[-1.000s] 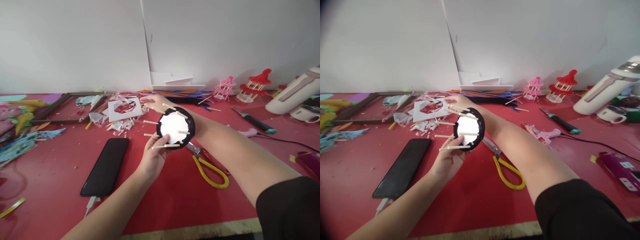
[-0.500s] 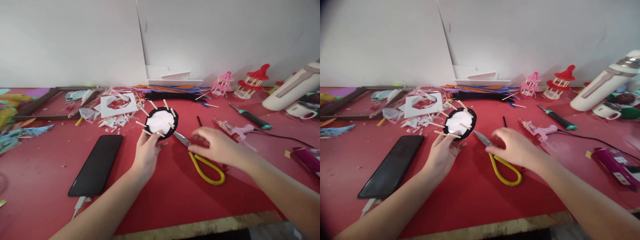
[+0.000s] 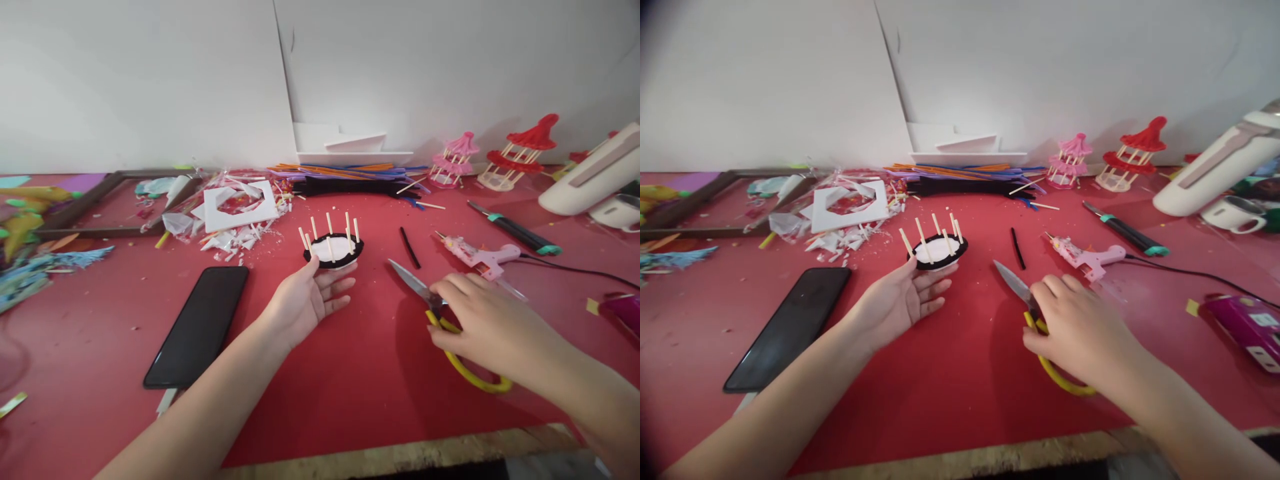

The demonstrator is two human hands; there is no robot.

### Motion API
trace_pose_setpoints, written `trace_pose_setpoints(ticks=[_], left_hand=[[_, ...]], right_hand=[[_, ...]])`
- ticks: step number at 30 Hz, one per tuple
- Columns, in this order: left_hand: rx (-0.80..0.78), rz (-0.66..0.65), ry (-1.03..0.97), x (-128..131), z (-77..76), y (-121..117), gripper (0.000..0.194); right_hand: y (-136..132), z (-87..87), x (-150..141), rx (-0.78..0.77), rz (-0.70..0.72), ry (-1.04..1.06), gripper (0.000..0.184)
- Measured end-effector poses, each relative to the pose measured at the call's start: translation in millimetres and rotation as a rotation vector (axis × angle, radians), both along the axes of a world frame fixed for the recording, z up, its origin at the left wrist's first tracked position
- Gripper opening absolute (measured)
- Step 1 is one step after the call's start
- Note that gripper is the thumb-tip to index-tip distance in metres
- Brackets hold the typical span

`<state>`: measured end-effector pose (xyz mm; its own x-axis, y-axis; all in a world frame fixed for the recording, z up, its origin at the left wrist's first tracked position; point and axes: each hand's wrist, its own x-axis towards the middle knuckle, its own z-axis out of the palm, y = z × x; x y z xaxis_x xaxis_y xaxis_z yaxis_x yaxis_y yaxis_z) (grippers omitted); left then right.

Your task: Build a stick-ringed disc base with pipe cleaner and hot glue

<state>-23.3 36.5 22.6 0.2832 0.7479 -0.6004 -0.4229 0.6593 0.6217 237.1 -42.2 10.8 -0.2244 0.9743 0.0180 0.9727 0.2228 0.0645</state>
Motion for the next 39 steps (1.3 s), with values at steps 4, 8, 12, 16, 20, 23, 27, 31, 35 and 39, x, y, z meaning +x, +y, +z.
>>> trace_pose_setpoints(ticks=[4, 8, 12, 16, 20, 23, 27, 31, 35, 39], left_hand=[[-0.025, -0.234, 0.005, -1.8, 2.8, -1.6, 0.044], [-0.027, -0.374, 0.017, -1.8, 3.5, -4.9, 0.036], [-0.023, -0.447, 0.011, -1.1, 3.6, -7.8, 0.029], [0.011, -0.454, 0.05, -1.1, 4.8, -9.0, 0.025], [0.096, -0.45, 0.039, -2.3, 5.3, -10.0, 0.022], [0.156, -0.429, 0.007, -2.5, 4.2, -11.3, 0.012], [0.231, -0.415, -0.034, -1.9, 1.4, -13.3, 0.013], [0.328, -0.391, -0.065, -1.1, -0.7, -15.5, 0.023], [0.392, -0.383, -0.043, -0.2, -1.9, -16.2, 0.023], [0.435, -0.396, -0.002, 1.1, -2.9, -15.4, 0.023]], right_hand=[[7.3, 3.7, 23.6, -0.049, -0.069, -0.037, 0.015], [30.9, 13.7, 31.4, -0.014, -0.124, 0.073, 0.029], [65.0, 21.5, 18.0, 0.028, -0.214, 0.105, 0.024], [93.2, 18.0, 0.3, -0.071, -0.245, -0.038, 0.023], [107.1, 9.9, -7.6, -0.119, -0.249, -0.066, 0.018], [110.4, 7.1, -8.6, -0.121, -0.269, -0.084, 0.02], [110.8, 7.8, -8.7, -0.114, -0.294, -0.09, 0.021], [108.7, 9.5, -10.0, -0.093, -0.306, -0.067, 0.025], [104.3, 9.4, -13.5, -0.074, -0.278, -0.022, 0.028], [101.3, 6.3, -16.7, -0.061, -0.273, 0.016, 0.028]])
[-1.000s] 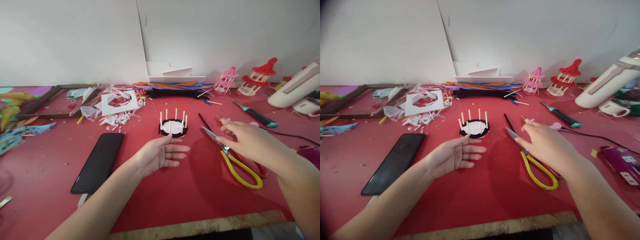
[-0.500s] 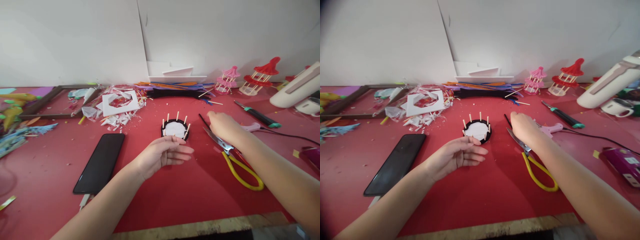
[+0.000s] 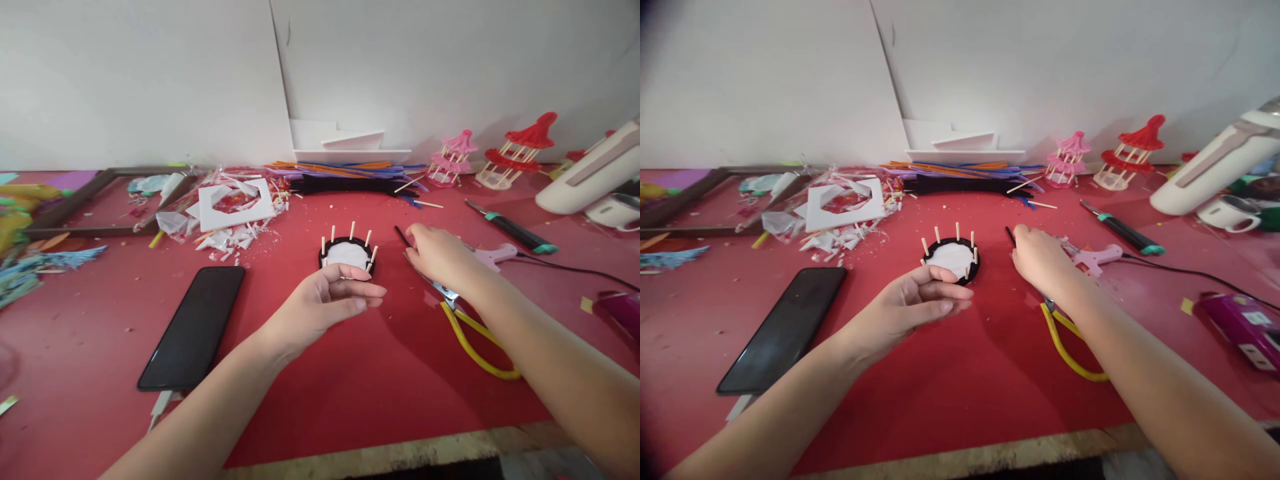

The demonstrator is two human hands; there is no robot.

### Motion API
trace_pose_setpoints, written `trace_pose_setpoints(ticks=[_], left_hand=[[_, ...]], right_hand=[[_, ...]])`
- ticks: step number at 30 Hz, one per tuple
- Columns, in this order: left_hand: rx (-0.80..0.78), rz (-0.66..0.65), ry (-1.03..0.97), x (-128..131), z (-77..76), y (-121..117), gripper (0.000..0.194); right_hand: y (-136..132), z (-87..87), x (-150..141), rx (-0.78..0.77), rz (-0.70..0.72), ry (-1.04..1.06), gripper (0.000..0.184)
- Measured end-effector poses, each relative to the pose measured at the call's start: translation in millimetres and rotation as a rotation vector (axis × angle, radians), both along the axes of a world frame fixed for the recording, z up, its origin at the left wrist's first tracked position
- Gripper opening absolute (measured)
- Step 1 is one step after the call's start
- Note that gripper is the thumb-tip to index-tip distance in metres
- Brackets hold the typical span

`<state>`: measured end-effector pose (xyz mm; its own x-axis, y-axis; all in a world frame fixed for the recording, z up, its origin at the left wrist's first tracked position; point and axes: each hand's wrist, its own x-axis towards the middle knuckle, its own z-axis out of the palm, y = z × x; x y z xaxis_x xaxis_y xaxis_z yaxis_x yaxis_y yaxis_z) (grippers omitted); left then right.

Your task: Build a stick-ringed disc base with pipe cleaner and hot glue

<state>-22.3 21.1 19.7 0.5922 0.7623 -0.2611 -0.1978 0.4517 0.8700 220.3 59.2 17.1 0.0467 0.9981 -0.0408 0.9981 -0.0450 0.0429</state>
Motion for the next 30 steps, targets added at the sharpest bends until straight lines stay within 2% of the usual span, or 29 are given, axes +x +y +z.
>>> trace_pose_setpoints(ticks=[4, 6, 9, 11, 13, 15, 18, 22, 27, 30], left_hand=[[0.095, 0.001, 0.152, 1.1, 1.6, -0.8, 0.018], [0.281, 0.035, 0.37, 0.6, 2.8, -2.5, 0.012], [0.673, 0.14, 0.713, -1.3, 3.1, -5.9, 0.03], [0.808, 0.225, 0.813, -2.4, 1.7, -7.5, 0.033], [0.815, 0.315, 0.831, -2.6, -0.7, -7.7, 0.024], [0.78, 0.377, 0.813, -2.2, -3.5, -6.4, 0.015], [0.738, 0.378, 0.768, -1.3, -8.0, -3.7, 0.016], [0.814, 0.246, 0.727, -0.9, -13.0, -2.6, 0.018], [0.857, 0.018, 0.591, 1.6, -11.5, -7.0, 0.05], [0.779, -0.02, 0.535, 4.7, -9.8, -8.8, 0.043]], right_hand=[[1.3, -2.7, 0.8, 0.045, -0.007, 0.046, 0.03], [1.5, -0.7, 1.9, 0.085, -0.006, 0.069, 0.032], [-2.9, 6.7, 2.7, 0.232, 0.018, 0.145, 0.035], [-10.0, 11.7, 2.6, 0.372, 0.08, 0.25, 0.035], [-19.4, 14.1, 3.0, 0.443, 0.17, 0.368, 0.032], [-29.1, 13.2, 4.3, 0.423, 0.239, 0.434, 0.027], [-41.0, 7.9, 7.8, 0.4, 0.29, 0.455, 0.021], [-49.0, -0.9, 9.9, 0.423, 0.403, 0.499, 0.019], [-48.3, -8.3, 8.0, 0.404, 0.505, 0.537, 0.022], [-46.9, -9.2, 8.0, 0.389, 0.476, 0.532, 0.023]])
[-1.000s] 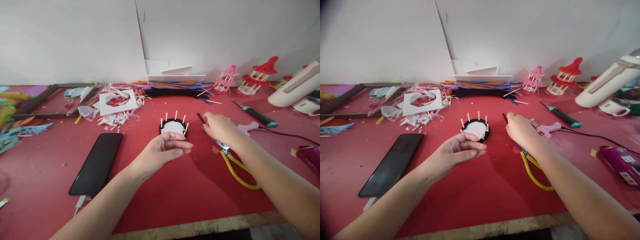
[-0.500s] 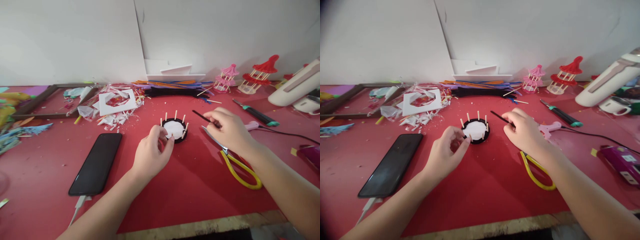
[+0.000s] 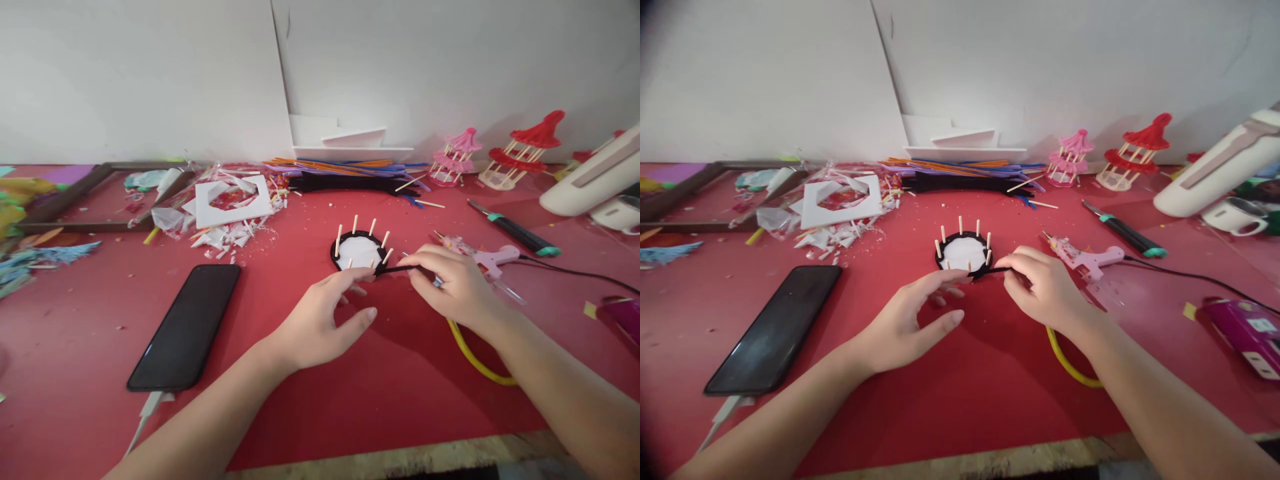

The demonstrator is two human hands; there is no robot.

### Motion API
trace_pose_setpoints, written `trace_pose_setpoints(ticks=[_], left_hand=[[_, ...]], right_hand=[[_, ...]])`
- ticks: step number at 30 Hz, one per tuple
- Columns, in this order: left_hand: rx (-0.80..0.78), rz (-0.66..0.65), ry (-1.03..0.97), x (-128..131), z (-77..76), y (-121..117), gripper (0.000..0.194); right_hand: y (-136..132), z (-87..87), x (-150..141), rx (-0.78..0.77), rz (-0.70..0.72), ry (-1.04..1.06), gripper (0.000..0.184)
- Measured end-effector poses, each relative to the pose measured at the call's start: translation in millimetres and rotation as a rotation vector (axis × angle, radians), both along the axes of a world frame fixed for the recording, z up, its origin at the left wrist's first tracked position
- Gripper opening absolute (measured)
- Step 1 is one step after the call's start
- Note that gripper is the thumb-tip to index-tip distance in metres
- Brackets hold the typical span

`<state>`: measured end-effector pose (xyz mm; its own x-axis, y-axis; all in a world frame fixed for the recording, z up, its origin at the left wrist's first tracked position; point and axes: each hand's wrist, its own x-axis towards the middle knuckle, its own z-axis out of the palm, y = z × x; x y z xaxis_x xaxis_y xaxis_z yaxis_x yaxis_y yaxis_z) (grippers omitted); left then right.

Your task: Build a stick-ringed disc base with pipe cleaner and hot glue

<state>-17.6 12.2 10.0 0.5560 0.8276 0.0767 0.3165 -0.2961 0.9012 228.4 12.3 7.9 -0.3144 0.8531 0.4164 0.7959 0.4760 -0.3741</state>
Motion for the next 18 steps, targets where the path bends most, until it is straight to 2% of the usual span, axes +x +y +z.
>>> trace_pose_setpoints(ticks=[2, 6, 9, 11, 13, 18], left_hand=[[-0.044, 0.082, -0.04, 1.3, -0.8, 0.7, 0.031], [-0.02, 0.398, -0.075, -1.2, -4.5, 6.2, 0.008], [0.013, 0.539, -0.029, -5.2, -5.3, 11.0, 0.009], [0.056, 0.53, -0.004, -6.8, -5.1, 13.2, 0.015], [0.117, 0.457, 0.024, -7.1, -4.9, 14.2, 0.021], [0.225, 0.3, 0.106, -5.8, -4.4, 14.5, 0.031]], right_hand=[[0.0, 0.5, 0.0, -0.012, -0.03, 0.004, 0.023], [-1.6, 1.8, -1.2, -0.021, -0.052, 0.032, 0.023], [-3.2, 2.0, -1.9, -0.023, -0.073, 0.037, 0.023], [-4.1, 2.1, -1.9, -0.017, -0.082, 0.043, 0.024], [-4.6, 2.3, -1.6, -0.01, -0.046, 0.048, 0.026], [-3.6, 2.5, -1.1, -0.054, 0.16, 0.066, 0.027]])
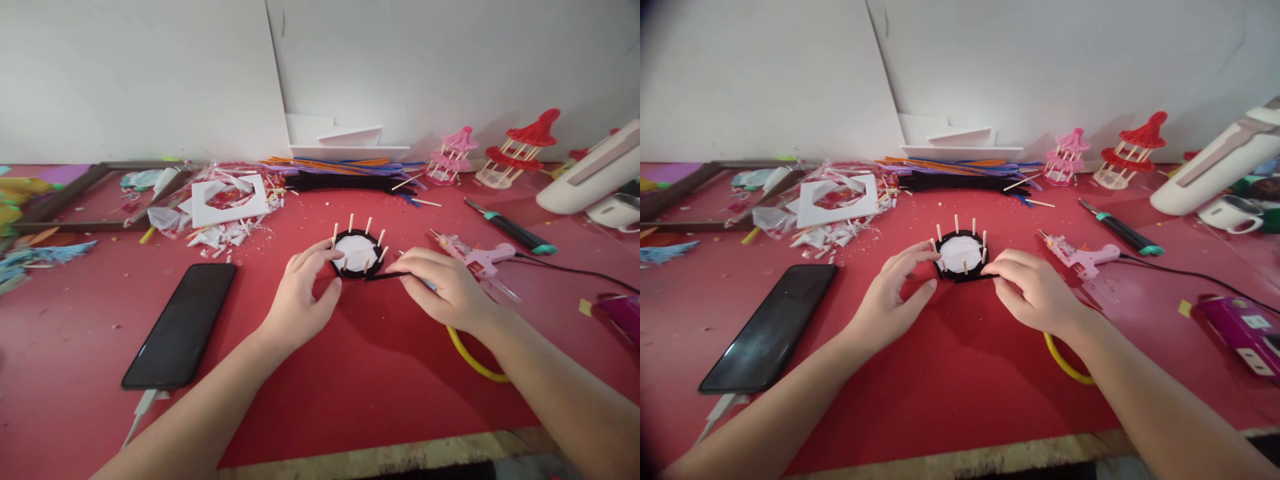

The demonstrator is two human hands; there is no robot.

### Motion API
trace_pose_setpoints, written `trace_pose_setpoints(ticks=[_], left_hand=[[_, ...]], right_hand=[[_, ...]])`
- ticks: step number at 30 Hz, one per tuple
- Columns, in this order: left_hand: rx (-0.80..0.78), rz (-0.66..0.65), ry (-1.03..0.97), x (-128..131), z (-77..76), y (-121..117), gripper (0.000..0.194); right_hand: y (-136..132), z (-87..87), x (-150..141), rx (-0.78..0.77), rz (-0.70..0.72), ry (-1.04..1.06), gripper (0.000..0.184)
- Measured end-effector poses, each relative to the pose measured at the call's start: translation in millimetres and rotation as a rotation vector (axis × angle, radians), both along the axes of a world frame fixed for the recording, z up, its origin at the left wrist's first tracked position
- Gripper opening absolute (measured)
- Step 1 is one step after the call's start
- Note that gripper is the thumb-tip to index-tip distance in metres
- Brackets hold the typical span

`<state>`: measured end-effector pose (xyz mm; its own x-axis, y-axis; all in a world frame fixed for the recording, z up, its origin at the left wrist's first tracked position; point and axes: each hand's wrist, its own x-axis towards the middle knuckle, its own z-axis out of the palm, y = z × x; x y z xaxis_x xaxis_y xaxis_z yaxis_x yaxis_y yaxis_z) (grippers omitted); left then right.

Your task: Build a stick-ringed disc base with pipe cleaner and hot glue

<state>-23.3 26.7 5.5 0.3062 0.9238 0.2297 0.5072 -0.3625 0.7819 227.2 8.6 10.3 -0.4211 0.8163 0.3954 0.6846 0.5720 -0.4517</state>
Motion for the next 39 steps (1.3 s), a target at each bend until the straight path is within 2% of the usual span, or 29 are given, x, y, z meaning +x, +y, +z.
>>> trace_pose_setpoints(ticks=[3, 7, 10, 13, 17, 23, 27, 32, 39], left_hand=[[0.04, -0.018, 0.057, 0.3, -0.7, 0.1, 0.028], [0.029, 0.03, 0.076, 0.1, -3.1, -0.5, 0.019], [0.018, 0.026, 0.08, -0.6, -5.7, -0.3, 0.024], [0.098, -0.034, 0.154, -1.3, -9.7, 1.7, 0.034], [0.129, -0.067, 0.228, -0.7, -13.8, 4.8, 0.018], [0.112, 0.025, 0.062, 1.5, -11.1, 6.1, 0.007], [-0.012, 0.066, -0.111, 3.1, -6.1, 4.4, 0.002], [-0.148, 0.037, -0.273, 4.4, -0.7, -0.5, 0.01], [-0.2, 0.014, -0.268, 6.5, 0.6, -5.0, 0.011]], right_hand=[[1.2, -0.2, 0.2, -0.061, 0.093, -0.069, 0.028], [-0.2, 2.1, -0.9, -0.162, 0.185, -0.195, 0.037], [-1.8, 3.7, -2.6, -0.153, 0.219, -0.187, 0.036], [-0.7, 1.9, -3.6, -0.1, 0.194, -0.167, 0.022], [3.2, -4.0, -4.3, -0.093, 0.13, -0.16, 0.02], [1.7, -7.5, -4.7, -0.051, 0.07, -0.167, 0.026], [-2.2, -4.2, -6.5, 0.082, 0.074, -0.085, 0.034], [-5.3, 0.1, -10.4, 0.211, 0.059, 0.023, 0.029], [-7.0, 0.6, -11.6, 0.233, 0.083, 0.082, 0.023]])
